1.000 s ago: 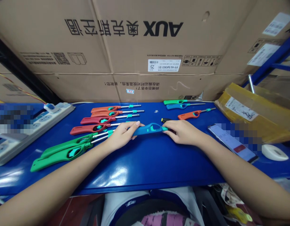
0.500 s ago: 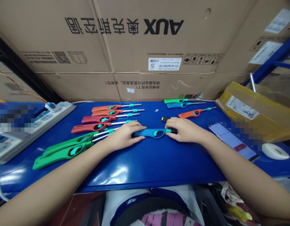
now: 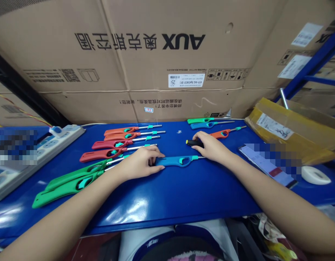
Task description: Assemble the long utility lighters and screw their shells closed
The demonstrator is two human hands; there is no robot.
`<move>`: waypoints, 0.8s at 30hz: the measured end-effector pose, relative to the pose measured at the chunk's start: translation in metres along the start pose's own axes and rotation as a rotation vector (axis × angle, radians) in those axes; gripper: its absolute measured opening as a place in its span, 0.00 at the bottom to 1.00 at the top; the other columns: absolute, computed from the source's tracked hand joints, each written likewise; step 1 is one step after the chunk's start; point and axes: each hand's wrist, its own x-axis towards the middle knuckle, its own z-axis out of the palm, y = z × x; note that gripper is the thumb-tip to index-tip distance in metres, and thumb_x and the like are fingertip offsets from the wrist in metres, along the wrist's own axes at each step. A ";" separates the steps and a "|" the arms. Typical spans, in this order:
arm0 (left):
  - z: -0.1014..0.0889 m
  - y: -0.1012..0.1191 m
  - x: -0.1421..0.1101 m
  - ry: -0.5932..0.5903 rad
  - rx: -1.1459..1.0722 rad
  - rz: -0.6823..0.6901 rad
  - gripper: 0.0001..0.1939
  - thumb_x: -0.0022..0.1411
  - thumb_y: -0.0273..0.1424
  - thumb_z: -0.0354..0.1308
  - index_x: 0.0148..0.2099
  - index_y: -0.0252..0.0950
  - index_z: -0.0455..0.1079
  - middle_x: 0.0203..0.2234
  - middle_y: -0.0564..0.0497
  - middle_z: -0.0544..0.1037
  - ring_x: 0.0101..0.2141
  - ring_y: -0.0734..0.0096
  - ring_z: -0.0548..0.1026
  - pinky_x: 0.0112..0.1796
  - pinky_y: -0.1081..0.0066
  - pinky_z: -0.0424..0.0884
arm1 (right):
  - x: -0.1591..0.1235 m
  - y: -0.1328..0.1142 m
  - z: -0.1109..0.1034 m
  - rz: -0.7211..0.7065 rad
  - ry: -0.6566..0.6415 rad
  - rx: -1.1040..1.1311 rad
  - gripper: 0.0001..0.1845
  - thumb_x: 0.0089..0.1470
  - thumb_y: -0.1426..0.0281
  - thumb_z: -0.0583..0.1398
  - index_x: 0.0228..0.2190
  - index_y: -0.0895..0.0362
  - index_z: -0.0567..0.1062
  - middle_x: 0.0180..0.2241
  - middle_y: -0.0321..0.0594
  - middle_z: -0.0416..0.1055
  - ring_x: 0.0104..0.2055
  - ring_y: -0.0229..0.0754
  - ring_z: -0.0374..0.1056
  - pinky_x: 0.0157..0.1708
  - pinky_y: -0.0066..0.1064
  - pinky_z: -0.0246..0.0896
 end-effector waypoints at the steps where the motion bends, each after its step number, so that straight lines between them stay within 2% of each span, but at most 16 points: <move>1: 0.002 0.000 0.000 0.001 -0.023 -0.008 0.17 0.62 0.36 0.65 0.51 0.35 0.78 0.33 0.50 0.73 0.29 0.73 0.71 0.33 0.72 0.70 | 0.000 -0.002 0.000 0.004 0.018 0.009 0.09 0.54 0.72 0.64 0.38 0.54 0.71 0.38 0.41 0.75 0.37 0.47 0.73 0.35 0.36 0.67; 4: 0.008 0.003 0.001 0.013 -0.087 -0.026 0.16 0.60 0.37 0.67 0.49 0.37 0.79 0.31 0.52 0.71 0.29 0.74 0.71 0.32 0.73 0.68 | -0.001 -0.013 -0.004 0.015 0.105 0.048 0.13 0.58 0.69 0.62 0.45 0.55 0.68 0.39 0.42 0.75 0.31 0.43 0.70 0.32 0.35 0.65; 6: 0.013 0.006 0.001 0.021 -0.099 -0.030 0.16 0.60 0.38 0.67 0.48 0.38 0.79 0.30 0.54 0.69 0.28 0.75 0.70 0.31 0.73 0.67 | -0.001 -0.021 -0.007 -0.005 0.225 0.118 0.16 0.60 0.67 0.61 0.49 0.55 0.66 0.37 0.41 0.74 0.27 0.41 0.67 0.31 0.35 0.65; 8: 0.018 0.009 0.001 0.031 -0.097 -0.035 0.15 0.60 0.37 0.67 0.49 0.38 0.79 0.30 0.54 0.68 0.27 0.75 0.69 0.31 0.74 0.67 | -0.001 -0.027 -0.009 -0.085 0.349 0.215 0.15 0.61 0.66 0.61 0.48 0.54 0.68 0.38 0.41 0.73 0.31 0.42 0.69 0.34 0.37 0.68; 10: 0.021 0.013 0.001 0.057 -0.094 -0.031 0.15 0.60 0.34 0.66 0.49 0.36 0.79 0.30 0.54 0.68 0.27 0.76 0.69 0.31 0.74 0.67 | -0.001 -0.030 -0.010 -0.179 0.411 0.292 0.11 0.61 0.68 0.61 0.46 0.53 0.71 0.40 0.43 0.73 0.40 0.46 0.72 0.42 0.40 0.70; 12: 0.024 0.015 0.000 0.082 -0.100 -0.025 0.14 0.60 0.32 0.65 0.49 0.35 0.79 0.32 0.53 0.68 0.27 0.77 0.68 0.31 0.74 0.67 | -0.001 -0.030 -0.008 -0.226 0.384 0.312 0.10 0.63 0.69 0.60 0.46 0.52 0.72 0.43 0.44 0.75 0.46 0.48 0.73 0.48 0.42 0.70; 17: 0.026 0.013 0.002 0.104 -0.151 -0.052 0.15 0.59 0.32 0.65 0.48 0.33 0.79 0.32 0.53 0.70 0.25 0.79 0.67 0.29 0.75 0.67 | 0.000 -0.024 0.009 -0.303 0.237 0.308 0.12 0.63 0.71 0.59 0.49 0.52 0.73 0.49 0.45 0.77 0.52 0.48 0.74 0.54 0.44 0.70; 24: 0.026 0.011 0.001 0.097 -0.178 -0.033 0.16 0.59 0.31 0.64 0.49 0.34 0.78 0.33 0.52 0.71 0.25 0.79 0.67 0.28 0.75 0.67 | 0.002 -0.018 0.018 -0.308 0.185 0.310 0.16 0.63 0.73 0.58 0.52 0.51 0.74 0.53 0.46 0.76 0.56 0.49 0.73 0.57 0.47 0.69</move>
